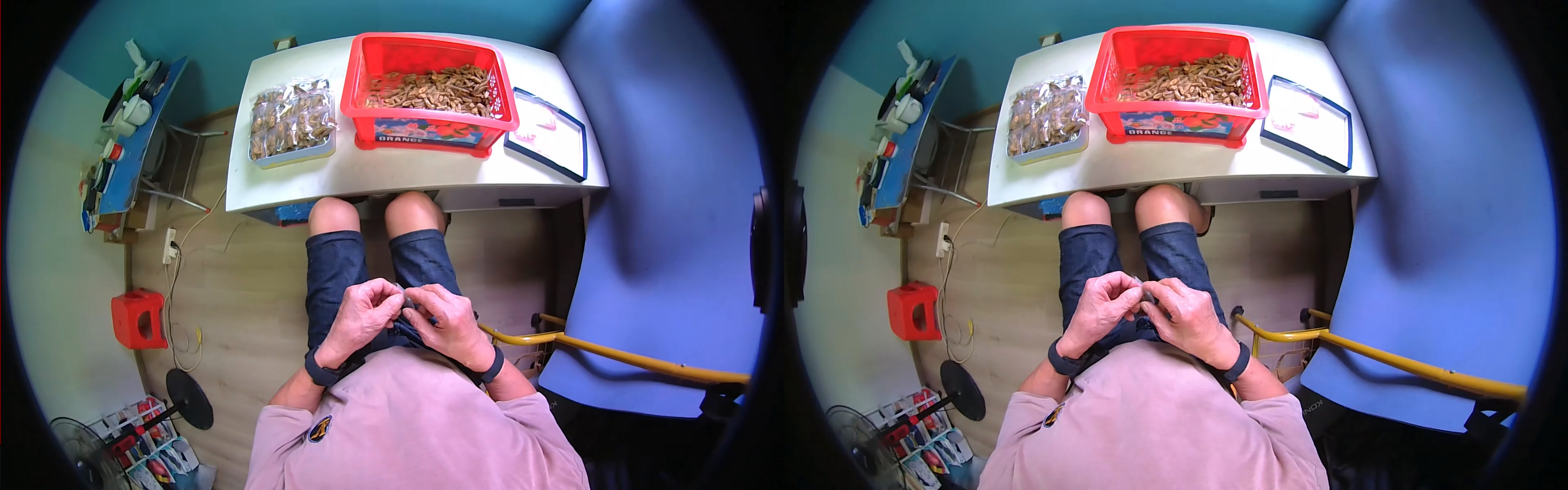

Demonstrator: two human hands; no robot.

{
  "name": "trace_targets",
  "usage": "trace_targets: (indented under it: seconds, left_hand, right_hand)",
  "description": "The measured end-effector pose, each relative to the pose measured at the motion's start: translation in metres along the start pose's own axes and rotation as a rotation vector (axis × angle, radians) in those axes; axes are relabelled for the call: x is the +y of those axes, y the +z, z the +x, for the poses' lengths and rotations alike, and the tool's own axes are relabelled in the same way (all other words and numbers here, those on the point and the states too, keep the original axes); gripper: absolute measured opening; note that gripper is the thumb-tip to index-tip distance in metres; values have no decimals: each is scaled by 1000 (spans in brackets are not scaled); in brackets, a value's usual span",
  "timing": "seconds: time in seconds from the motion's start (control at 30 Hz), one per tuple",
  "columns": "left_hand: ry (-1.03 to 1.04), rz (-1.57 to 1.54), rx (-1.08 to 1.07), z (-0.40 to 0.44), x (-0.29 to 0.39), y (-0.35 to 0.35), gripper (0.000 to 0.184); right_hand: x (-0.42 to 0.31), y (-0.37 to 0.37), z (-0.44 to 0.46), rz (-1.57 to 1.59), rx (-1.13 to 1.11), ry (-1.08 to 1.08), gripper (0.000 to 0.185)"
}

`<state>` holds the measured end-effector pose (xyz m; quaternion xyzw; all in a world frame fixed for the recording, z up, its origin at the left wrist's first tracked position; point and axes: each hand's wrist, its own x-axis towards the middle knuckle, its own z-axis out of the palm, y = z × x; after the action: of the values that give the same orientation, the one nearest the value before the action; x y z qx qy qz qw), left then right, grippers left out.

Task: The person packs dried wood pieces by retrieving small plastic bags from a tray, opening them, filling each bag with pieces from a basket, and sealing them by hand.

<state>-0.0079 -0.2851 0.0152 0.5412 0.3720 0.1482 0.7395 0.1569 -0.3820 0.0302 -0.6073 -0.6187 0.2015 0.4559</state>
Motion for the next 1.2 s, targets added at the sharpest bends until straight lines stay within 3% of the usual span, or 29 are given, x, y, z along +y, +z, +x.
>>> trace_targets:
  seconds: [0.17,0.3,0.5,0.73,0.87,0.93,1.03,1.13,1.2]
  left_hand:
    - [-7,-72,-52,1,5,-3,16]
    - [18,-30,-66,-1,11,-2,16]
    - [73,185,-38,-5,17,4,15]
    - [294,508,28,-8,25,10,11]
    - [433,703,90,-8,26,14,7]
    - [445,773,113,-10,29,18,7]
    - [502,867,161,-7,32,26,8]
    - [537,915,157,-6,40,25,10]
    - [684,897,234,-5,52,26,23]
  right_hand:
    - [-1,1,3,119,3,94,28]
    - [2,3,-1,287,-20,299,24]
    - [2,0,-1,363,-57,378,17]
    - [5,-9,-2,455,-198,543,13]
    - [9,-10,-4,441,-165,531,9]
    - [5,-12,2,-40,-11,213,8]
    - [3,-13,8,-167,50,132,15]
    - [5,-13,11,-69,96,151,16]
    - [3,-20,17,-56,93,180,16]
